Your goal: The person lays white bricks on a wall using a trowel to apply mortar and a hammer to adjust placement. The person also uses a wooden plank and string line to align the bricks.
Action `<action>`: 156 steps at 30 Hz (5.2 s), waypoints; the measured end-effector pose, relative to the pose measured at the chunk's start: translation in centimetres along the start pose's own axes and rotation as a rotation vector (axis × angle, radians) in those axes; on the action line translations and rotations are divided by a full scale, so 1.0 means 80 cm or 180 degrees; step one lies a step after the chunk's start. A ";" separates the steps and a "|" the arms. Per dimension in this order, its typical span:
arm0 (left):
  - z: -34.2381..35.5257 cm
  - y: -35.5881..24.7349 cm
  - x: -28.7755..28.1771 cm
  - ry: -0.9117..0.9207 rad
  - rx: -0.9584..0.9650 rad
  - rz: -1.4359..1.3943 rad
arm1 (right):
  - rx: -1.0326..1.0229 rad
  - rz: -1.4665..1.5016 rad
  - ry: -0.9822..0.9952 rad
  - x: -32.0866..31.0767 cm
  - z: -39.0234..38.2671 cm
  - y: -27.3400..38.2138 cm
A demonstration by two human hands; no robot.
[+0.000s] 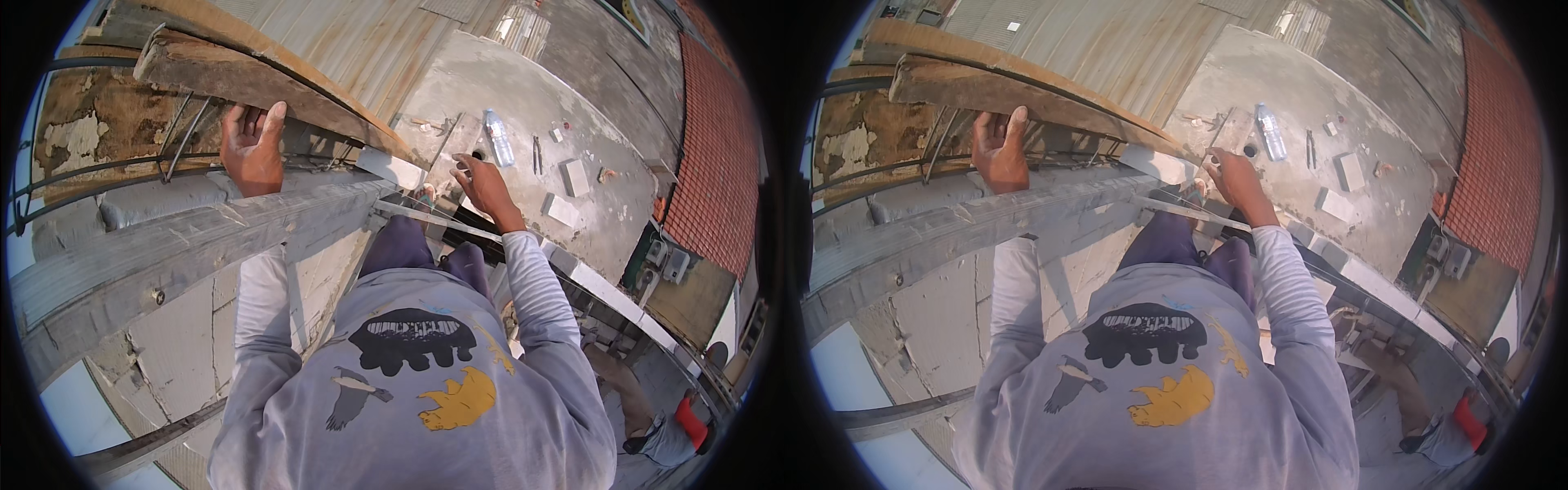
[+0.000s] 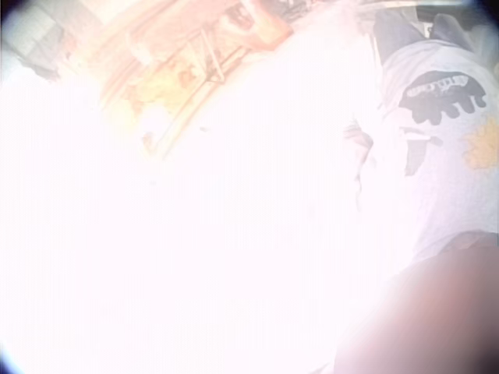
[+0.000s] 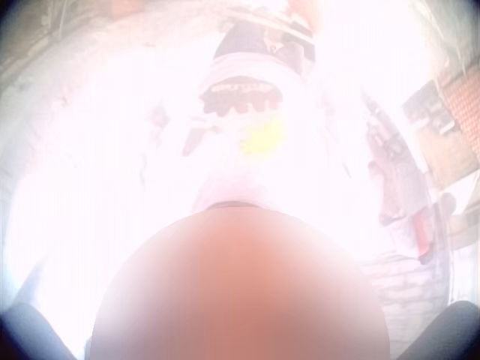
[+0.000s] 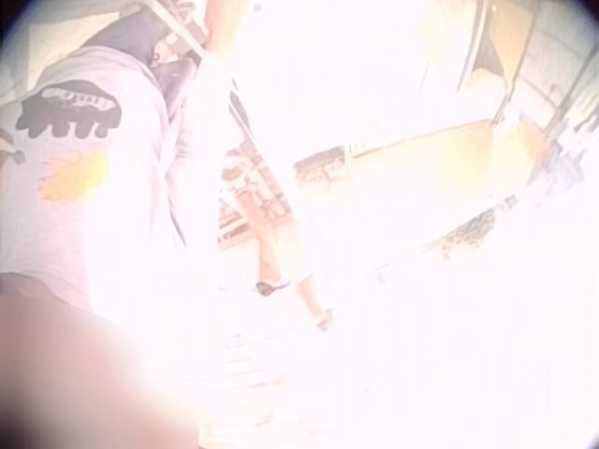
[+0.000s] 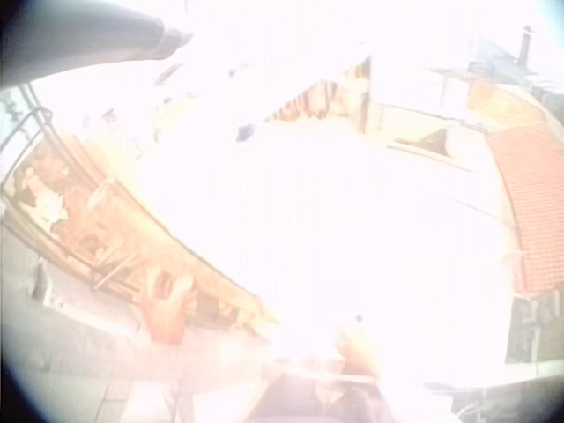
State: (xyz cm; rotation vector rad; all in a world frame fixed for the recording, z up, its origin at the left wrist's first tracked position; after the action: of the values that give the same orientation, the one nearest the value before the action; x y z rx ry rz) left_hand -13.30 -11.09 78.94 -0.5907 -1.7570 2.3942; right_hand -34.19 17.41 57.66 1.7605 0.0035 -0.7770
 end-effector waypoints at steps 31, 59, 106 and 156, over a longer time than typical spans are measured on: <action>-0.214 0.038 -0.019 0.0523 0.0036 0.0789 | 0.2170 0.0734 -0.0893 0.153 -0.650 -0.179; -0.357 0.241 -0.050 0.1880 -0.1874 0.1321 | 0.3127 0.1191 -0.1328 0.222 -0.622 -0.144; -0.027 0.073 0.038 -0.0187 0.0059 0.0386 | 0.2349 0.1112 -0.0377 0.097 -0.362 0.034; -0.026 0.054 -0.001 0.0027 -0.0116 0.1464 | -0.0141 0.0438 -0.0499 0.116 0.127 0.136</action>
State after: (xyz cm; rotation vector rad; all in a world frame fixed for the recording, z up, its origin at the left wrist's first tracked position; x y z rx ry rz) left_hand -11.90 -10.66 74.41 -1.1151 -1.8253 2.6349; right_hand -27.87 1.42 61.07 1.6356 -0.2021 -0.8058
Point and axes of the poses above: each hand's wrist, its own z-axis towards the middle knuckle, its own x-axis out of the palm, y = z × x, the point moved 5 cm from there along z, towards the middle knuckle, and after that the axes turned 10 degrees about z, right-handed, at the moved point
